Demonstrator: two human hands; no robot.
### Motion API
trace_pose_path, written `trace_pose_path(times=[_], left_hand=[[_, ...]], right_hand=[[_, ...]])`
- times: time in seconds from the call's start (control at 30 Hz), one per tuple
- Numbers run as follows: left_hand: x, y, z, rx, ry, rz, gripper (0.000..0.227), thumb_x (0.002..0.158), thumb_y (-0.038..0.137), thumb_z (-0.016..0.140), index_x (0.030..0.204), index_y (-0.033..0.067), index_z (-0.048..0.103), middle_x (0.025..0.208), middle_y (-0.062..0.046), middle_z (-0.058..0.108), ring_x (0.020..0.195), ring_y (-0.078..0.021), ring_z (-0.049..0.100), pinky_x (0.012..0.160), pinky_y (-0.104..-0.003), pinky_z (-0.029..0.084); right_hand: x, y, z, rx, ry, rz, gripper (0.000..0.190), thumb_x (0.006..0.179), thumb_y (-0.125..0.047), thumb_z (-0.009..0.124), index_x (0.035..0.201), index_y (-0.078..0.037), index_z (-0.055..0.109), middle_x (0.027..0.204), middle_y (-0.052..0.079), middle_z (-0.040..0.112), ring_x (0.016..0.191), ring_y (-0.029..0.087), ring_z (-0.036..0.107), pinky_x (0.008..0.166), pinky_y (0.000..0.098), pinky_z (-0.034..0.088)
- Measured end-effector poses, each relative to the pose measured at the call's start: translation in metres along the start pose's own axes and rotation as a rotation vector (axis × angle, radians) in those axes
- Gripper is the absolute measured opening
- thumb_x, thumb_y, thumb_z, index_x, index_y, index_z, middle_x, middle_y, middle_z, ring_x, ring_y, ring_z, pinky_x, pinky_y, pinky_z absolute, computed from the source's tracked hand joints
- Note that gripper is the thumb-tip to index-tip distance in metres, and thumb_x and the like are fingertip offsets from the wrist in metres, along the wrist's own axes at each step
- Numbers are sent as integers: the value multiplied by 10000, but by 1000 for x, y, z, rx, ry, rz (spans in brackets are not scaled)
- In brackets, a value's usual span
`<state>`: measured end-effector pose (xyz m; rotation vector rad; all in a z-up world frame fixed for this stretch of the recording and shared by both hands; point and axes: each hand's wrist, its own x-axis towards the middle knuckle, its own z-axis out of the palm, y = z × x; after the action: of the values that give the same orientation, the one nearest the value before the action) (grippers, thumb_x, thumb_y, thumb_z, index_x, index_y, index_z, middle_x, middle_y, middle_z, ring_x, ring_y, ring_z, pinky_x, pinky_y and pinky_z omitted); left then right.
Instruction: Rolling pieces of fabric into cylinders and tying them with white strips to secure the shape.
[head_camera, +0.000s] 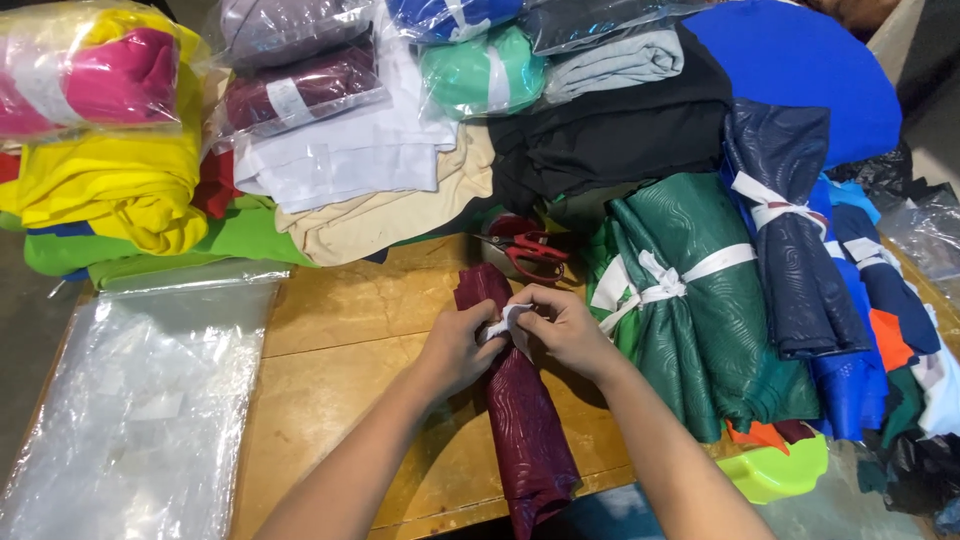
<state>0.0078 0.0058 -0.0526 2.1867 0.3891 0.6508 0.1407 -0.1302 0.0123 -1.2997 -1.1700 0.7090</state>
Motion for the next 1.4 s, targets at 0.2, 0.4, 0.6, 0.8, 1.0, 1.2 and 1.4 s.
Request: trace_pose_path(times=[0.2,0.4,0.6,0.8,1.0,1.2,1.4], left_hand=[[0,-1,-1,-32,53,-46,164,809,65,755,839,104,599,603,-133,597,589,-355,647,506,-366,461],[0,32,-15,-106,73,-51,222,821,7,711,1002,112,639,806,-175,736,754,-427,721,626,-423,558],[0,32,-11,-156,130,-49,219,779,21,739,954,141,683,777,-108,745,735,-337,726,600,-370,549],[0,35,-16,-347,79,-234,232,759,-10,766,943,132,759,783,-77,763,751,-162,716,682,-276,576],[9,35,-18,-574,104,-266,178,809,29,796,985,57,785,841,-89,771,816,-123,688,722,-259,581],[7,42,-21,-519,297,-304,142,852,31,761,972,92,805,796,-73,773,764,-110,704,711,-267,600],[8,31,-22,-216,423,-149,143,850,11,790,963,78,735,811,-91,769,769,-221,758,706,-333,618]], right_hand=[[9,17,-7,22,-27,-4,88,930,-87,724,918,-10,766,793,74,632,685,104,527,602,266,479],[5,3,-6,63,-12,140,54,873,54,719,896,44,766,647,67,603,562,127,539,521,266,466],[4,-6,-2,83,31,230,147,800,144,673,906,73,746,596,138,659,547,184,650,511,294,550],[7,-3,-2,6,62,247,132,823,122,660,908,56,737,620,158,687,589,193,666,543,327,586],[9,1,-4,-50,82,193,151,820,94,688,942,34,753,662,149,702,648,178,659,582,318,604],[7,-3,-5,35,22,119,113,829,65,738,923,33,792,675,130,696,670,138,590,569,306,582],[3,2,-11,129,-114,159,79,841,73,701,851,50,776,589,111,637,581,155,590,544,303,536]])
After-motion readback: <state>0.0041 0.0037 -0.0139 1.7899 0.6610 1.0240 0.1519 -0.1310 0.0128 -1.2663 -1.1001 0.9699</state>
